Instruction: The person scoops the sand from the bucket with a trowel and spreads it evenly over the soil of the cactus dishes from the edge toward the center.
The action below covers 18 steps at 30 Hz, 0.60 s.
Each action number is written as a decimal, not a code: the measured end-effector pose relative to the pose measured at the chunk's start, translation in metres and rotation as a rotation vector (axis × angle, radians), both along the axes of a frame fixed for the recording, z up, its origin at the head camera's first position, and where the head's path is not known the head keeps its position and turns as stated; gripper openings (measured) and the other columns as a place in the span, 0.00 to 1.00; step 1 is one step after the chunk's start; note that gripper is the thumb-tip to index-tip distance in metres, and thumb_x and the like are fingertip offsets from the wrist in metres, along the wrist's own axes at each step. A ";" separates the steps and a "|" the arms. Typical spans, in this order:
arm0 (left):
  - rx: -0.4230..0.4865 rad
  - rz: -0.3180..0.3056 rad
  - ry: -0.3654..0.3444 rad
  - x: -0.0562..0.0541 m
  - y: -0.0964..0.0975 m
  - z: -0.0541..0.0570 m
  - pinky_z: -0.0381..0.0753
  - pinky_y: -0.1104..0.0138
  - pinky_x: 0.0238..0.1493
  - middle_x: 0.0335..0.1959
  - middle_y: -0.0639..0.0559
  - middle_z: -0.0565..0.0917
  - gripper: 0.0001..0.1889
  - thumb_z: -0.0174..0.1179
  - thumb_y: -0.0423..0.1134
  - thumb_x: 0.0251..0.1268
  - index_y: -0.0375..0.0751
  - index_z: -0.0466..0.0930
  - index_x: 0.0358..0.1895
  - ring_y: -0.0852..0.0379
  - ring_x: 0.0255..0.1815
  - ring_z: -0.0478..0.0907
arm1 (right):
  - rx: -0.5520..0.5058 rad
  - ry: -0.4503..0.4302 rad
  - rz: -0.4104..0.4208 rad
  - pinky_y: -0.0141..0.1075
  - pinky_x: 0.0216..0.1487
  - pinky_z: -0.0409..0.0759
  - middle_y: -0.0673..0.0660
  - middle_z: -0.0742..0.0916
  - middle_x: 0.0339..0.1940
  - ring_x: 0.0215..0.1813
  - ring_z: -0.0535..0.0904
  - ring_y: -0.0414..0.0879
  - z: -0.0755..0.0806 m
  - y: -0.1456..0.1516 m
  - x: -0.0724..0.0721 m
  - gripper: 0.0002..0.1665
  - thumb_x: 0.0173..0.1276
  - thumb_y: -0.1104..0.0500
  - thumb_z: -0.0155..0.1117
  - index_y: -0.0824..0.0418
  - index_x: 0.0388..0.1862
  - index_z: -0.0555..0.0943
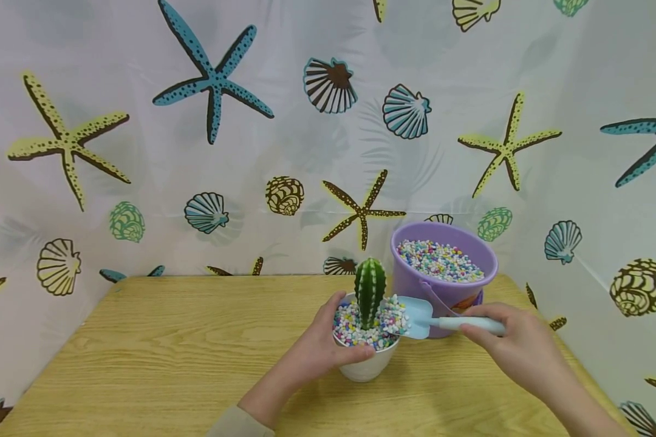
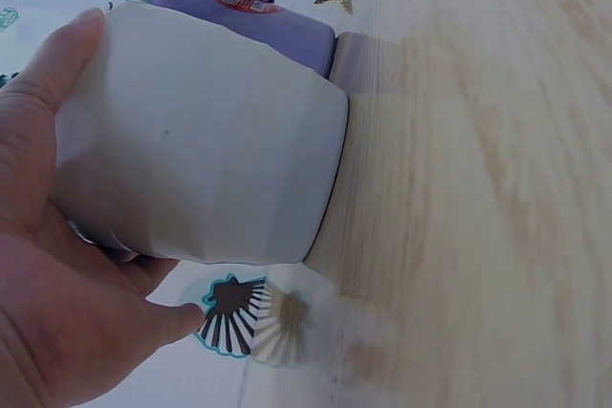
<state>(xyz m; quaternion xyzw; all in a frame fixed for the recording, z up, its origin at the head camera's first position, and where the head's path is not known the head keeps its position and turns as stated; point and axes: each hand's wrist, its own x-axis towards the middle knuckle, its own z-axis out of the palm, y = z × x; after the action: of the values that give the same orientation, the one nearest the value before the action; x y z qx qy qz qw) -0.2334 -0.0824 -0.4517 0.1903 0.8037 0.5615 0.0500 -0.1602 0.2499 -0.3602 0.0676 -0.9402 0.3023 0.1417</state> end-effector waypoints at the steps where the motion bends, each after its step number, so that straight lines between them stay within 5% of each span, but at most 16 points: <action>1: -0.003 0.005 0.002 0.000 0.000 0.000 0.65 0.36 0.80 0.85 0.34 0.61 0.66 0.85 0.54 0.58 0.42 0.47 0.91 0.34 0.82 0.65 | 0.010 0.014 0.001 0.37 0.29 0.73 0.47 0.88 0.34 0.30 0.74 0.45 0.000 -0.001 0.000 0.12 0.74 0.48 0.80 0.52 0.50 0.94; 18: 0.045 0.092 -0.018 0.007 0.008 0.003 0.67 0.39 0.80 0.82 0.35 0.63 0.66 0.88 0.53 0.56 0.41 0.51 0.90 0.37 0.80 0.67 | 0.054 0.034 -0.003 0.39 0.36 0.74 0.46 0.90 0.44 0.37 0.77 0.45 -0.004 -0.006 -0.003 0.13 0.77 0.45 0.77 0.50 0.51 0.93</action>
<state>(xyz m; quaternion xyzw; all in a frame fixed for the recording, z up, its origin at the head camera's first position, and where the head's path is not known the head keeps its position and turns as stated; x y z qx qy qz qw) -0.2264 -0.0744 -0.4488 0.1491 0.7982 0.5830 0.0270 -0.1629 0.2444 -0.3645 0.0749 -0.9455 0.2755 0.1563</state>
